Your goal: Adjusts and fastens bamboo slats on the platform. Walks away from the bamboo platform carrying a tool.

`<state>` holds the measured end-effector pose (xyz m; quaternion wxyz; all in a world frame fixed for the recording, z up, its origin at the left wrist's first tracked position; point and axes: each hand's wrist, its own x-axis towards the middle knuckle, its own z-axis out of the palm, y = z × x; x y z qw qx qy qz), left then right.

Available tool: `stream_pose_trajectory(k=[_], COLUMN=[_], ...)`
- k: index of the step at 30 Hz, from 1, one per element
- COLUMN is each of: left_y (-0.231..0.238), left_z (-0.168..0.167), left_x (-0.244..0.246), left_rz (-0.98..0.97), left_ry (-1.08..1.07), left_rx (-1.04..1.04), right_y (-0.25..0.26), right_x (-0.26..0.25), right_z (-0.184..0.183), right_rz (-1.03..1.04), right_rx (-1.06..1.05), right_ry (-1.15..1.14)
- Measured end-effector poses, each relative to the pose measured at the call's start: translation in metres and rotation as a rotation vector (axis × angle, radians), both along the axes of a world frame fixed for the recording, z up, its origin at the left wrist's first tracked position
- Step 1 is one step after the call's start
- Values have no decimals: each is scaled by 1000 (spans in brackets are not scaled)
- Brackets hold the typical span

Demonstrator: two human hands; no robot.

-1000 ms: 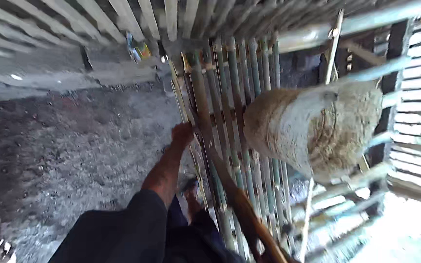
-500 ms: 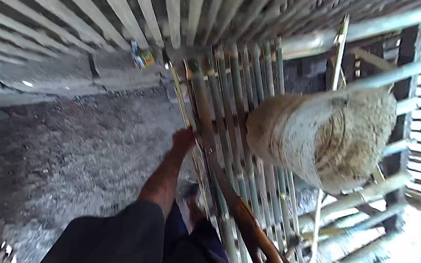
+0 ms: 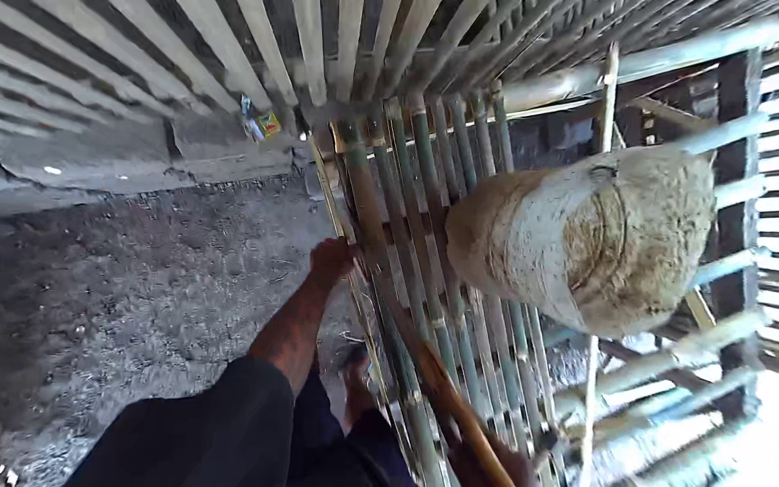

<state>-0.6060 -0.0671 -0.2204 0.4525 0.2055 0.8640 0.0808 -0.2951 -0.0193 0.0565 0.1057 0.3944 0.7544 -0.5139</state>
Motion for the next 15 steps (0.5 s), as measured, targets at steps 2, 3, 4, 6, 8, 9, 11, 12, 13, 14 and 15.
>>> stream_pose_trajectory(k=[2, 3, 4, 6, 8, 9, 11, 12, 13, 14, 15], left_y=[-7, -10, -6, -11, -6, -1, -15, -15, -9, -5, -6], left_z=[4, 5, 3, 9, 3, 1, 11, 10, 6, 4, 8], left_x=[21, 20, 5, 25, 0, -1, 32, 26, 8, -1, 3], left_rz=[-8, -13, -12, -66, -45, -43, -52, -30, -3, 13, 18], left_ry=[-70, -71, -50, -132, 15, 8, -142, -86, -6, 26, -16], left_rx=[10, 0, 4, -28, 41, 37, -32, -7, 28, 61, 83], right_y=[3, 7, 11, -16, -20, -24, -36, -27, -13, -8, -15], right_x=[-16, -27, -39, -11, 11, 32, 54, 44, 26, 14, 13], right_z=[-43, -60, -68, -8, 14, 27, 59, 46, 29, 21, 23], right_rz=[-16, -10, 2, -45, -53, -57, -24, 24, 89, 153, 169], right_rx=[59, 68, 83, 16, -10, 9, 17, -38, -113, -166, -185], right_ry=[46, 100, 150, 13, 9, 2, -14, 30, 61, 55, 23])
